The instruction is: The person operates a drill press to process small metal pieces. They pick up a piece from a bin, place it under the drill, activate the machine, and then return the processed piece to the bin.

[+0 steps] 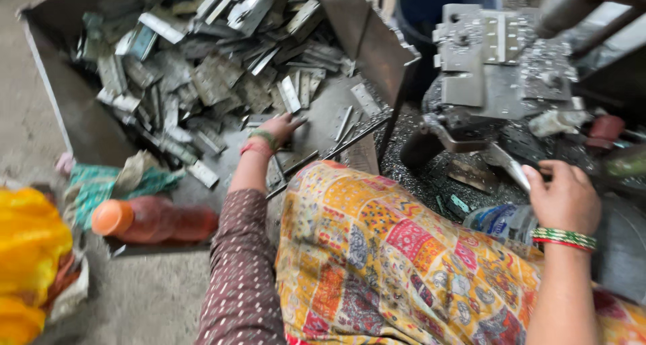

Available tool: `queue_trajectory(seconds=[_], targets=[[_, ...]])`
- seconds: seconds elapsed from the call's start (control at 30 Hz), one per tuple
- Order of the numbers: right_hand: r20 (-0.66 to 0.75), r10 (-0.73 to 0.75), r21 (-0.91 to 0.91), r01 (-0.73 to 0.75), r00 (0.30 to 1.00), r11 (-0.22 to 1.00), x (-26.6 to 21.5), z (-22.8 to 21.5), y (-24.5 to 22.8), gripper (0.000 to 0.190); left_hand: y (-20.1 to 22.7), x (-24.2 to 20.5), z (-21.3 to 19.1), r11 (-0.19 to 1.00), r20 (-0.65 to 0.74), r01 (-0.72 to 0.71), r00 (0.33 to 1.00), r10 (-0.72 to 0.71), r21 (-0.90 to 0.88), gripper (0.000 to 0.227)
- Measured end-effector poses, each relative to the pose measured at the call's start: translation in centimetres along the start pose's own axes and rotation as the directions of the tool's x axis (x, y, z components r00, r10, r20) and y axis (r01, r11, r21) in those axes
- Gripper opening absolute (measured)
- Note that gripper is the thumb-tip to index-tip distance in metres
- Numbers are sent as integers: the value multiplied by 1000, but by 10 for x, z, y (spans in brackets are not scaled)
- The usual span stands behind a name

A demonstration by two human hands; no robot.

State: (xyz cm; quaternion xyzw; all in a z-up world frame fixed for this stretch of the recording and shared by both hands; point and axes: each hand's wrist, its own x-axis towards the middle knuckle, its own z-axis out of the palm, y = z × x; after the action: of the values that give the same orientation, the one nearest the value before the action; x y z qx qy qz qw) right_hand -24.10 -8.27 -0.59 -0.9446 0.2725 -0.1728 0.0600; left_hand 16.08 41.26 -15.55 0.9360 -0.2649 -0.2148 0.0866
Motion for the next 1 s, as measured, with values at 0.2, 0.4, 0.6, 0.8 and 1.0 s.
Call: queue_trajectory(seconds=[0.2, 0.4, 0.6, 0.8, 1.0], targets=[[3, 46, 34, -46, 999, 998, 3, -12, -19, 35, -5, -24, -10, 988, -225, -106, 966, 130, 117, 42], [31, 69, 75, -71, 997, 995, 6, -18, -25, 36, 108, -10, -64, 921, -567, -304, 815, 119, -245, 69], [96, 115, 113, -125, 989, 986, 11, -18, -22, 38, 297, 42, -101, 549, -569, -569, 799, 194, -612, 74], [98, 124, 148, -137, 987, 979, 7, -18, -21, 40, 404, 73, -73, 900, -591, -357, 679, 435, 251, 56], [155, 160, 174, -187, 975, 967, 13, -9, -20, 39, 418, 25, -63, 958, -513, -199, 812, 278, 204, 67]])
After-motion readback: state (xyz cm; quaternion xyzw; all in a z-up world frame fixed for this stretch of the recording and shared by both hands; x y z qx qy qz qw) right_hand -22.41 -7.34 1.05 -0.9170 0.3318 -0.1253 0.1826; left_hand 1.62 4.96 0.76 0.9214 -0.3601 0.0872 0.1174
